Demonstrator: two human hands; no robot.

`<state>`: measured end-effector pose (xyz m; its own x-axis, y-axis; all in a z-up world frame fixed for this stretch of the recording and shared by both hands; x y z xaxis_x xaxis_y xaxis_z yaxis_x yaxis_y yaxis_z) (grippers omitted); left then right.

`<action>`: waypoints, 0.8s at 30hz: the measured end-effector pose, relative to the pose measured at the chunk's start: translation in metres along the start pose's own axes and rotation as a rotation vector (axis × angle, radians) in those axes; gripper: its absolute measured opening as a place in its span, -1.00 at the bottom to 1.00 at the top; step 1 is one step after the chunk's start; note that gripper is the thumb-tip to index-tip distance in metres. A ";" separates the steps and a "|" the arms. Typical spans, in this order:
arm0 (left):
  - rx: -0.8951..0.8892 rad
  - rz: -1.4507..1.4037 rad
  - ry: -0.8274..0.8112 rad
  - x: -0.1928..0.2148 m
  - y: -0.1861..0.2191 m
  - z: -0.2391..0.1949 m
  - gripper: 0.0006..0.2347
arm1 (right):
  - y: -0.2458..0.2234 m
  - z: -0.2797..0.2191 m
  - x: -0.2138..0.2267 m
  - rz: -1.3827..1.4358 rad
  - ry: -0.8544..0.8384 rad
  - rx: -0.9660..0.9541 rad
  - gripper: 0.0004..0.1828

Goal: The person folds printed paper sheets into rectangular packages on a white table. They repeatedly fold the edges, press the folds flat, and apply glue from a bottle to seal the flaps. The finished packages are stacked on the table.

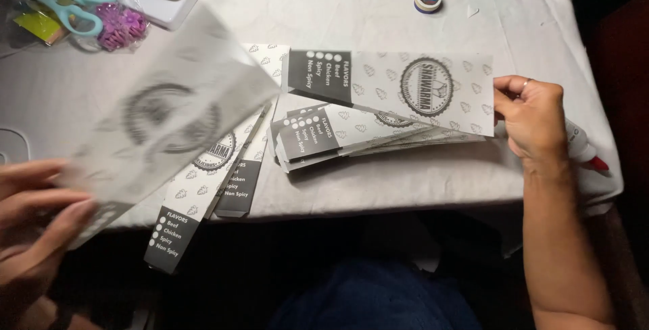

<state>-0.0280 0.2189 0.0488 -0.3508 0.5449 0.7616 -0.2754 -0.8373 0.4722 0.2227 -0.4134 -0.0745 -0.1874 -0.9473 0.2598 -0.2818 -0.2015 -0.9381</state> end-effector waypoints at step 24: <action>-0.519 -0.380 -0.586 -0.233 0.165 0.159 -0.69 | -0.053 -0.048 -0.003 -0.467 0.044 0.045 -0.62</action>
<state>0.1506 -0.0536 0.0201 0.3252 0.5537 0.7666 -0.7035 -0.4001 0.5874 0.1934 -0.3878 -0.0147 -0.0903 -0.7415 0.6648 -0.3044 -0.6150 -0.7274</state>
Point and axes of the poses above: each hand's wrist, its own z-axis towards the middle knuckle, its own x-axis out of the back of the hand, y = z × x, the point moved 10 cm from there along z, towards the middle knuckle, and after that the axes turned 13 degrees about -x, right-handed, at the moved point
